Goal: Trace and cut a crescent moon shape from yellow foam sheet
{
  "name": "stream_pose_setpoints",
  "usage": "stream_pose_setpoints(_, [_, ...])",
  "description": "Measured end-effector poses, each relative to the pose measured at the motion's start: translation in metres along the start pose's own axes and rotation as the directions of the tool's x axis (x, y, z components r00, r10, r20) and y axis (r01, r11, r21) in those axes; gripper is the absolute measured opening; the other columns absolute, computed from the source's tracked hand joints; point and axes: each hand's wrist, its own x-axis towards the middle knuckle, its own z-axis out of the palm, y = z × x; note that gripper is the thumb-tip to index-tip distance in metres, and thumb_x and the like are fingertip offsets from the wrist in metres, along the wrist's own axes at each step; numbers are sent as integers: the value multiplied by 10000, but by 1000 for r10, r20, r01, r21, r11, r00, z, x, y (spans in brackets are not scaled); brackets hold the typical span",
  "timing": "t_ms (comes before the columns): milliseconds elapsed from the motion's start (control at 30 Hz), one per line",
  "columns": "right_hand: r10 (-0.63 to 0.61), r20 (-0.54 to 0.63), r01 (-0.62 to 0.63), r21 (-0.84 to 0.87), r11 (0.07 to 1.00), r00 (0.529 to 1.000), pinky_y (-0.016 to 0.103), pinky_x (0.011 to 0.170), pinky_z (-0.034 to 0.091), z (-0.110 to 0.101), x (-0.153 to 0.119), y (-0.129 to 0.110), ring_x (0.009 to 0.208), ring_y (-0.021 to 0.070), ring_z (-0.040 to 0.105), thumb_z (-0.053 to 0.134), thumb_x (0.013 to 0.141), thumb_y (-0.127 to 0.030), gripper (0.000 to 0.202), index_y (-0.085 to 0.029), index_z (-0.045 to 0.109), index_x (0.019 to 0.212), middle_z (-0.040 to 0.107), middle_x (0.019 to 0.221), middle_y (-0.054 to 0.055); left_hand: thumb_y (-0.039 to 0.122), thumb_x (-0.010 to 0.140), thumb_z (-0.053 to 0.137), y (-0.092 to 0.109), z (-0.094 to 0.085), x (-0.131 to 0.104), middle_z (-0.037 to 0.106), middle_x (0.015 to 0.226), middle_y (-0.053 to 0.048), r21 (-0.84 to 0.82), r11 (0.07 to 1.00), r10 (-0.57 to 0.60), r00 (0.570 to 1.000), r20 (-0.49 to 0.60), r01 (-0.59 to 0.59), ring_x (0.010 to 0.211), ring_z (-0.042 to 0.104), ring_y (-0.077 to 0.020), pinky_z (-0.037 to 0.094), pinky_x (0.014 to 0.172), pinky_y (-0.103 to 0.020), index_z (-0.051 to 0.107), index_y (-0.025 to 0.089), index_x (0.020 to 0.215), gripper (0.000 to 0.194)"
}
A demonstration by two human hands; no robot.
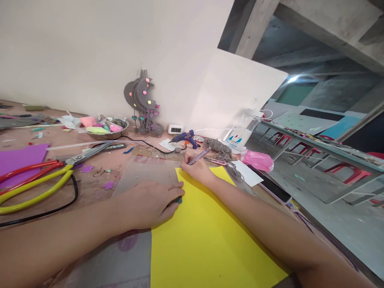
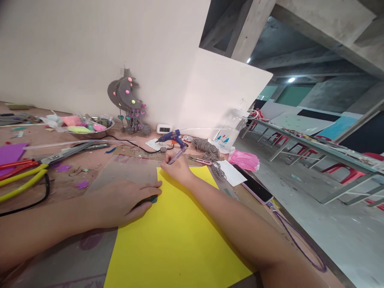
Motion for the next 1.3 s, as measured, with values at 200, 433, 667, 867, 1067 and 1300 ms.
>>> stream_pose_setpoints(200, [58,36,-59,40,997,998,264,557,273,-3,-5,7,580,119,355,516,623,-145,223,-222,314,568,358,569,-53,271,954,403,0,0,0,625,1325,-36,28,1000,2,1000,-12,-2,974,696,-244,561,764,-359,613,221,1238,357])
stream_pose_setpoints(433, [88,48,-91,70,993,995,255,536,239,-7,-9,7,556,104,314,497,621,-161,201,-219,313,566,318,552,-65,167,972,402,0,5,-5,602,1353,-51,197,966,172,985,-14,-166,776,718,-186,542,624,-321,621,207,1175,302])
stream_pose_setpoints(667, [139,91,-146,80,986,986,248,523,228,-11,-12,5,539,91,297,499,619,-174,206,-218,303,577,297,547,-76,150,958,469,2,3,-6,672,1255,-23,76,987,145,988,-50,-141,913,719,-176,548,694,-281,652,219,1131,261])
stream_pose_setpoints(867, [128,102,-137,96,986,987,242,509,224,-11,-12,6,521,84,301,502,609,-180,221,-219,290,559,288,531,-80,163,957,435,2,2,-5,650,1289,14,48,991,126,991,-39,-124,920,721,-181,545,687,-297,660,231,1114,282])
stream_pose_setpoints(1067, [169,113,-186,161,969,979,233,501,261,-12,-11,9,511,83,323,536,621,-199,236,-217,309,557,303,524,-83,280,972,430,5,-2,-6,651,1291,-8,-9,995,100,995,-23,-101,931,713,-194,541,704,-302,652,235,1101,261])
stream_pose_setpoints(1300, [71,82,-80,114,990,994,242,568,367,-42,3,0,593,116,476,555,836,-453,325,-185,544,653,527,617,-24,285,964,423,9,-2,-7,655,1283,-20,7,994,106,994,-12,-106,937,706,-207,536,704,-323,638,223,1100,261])
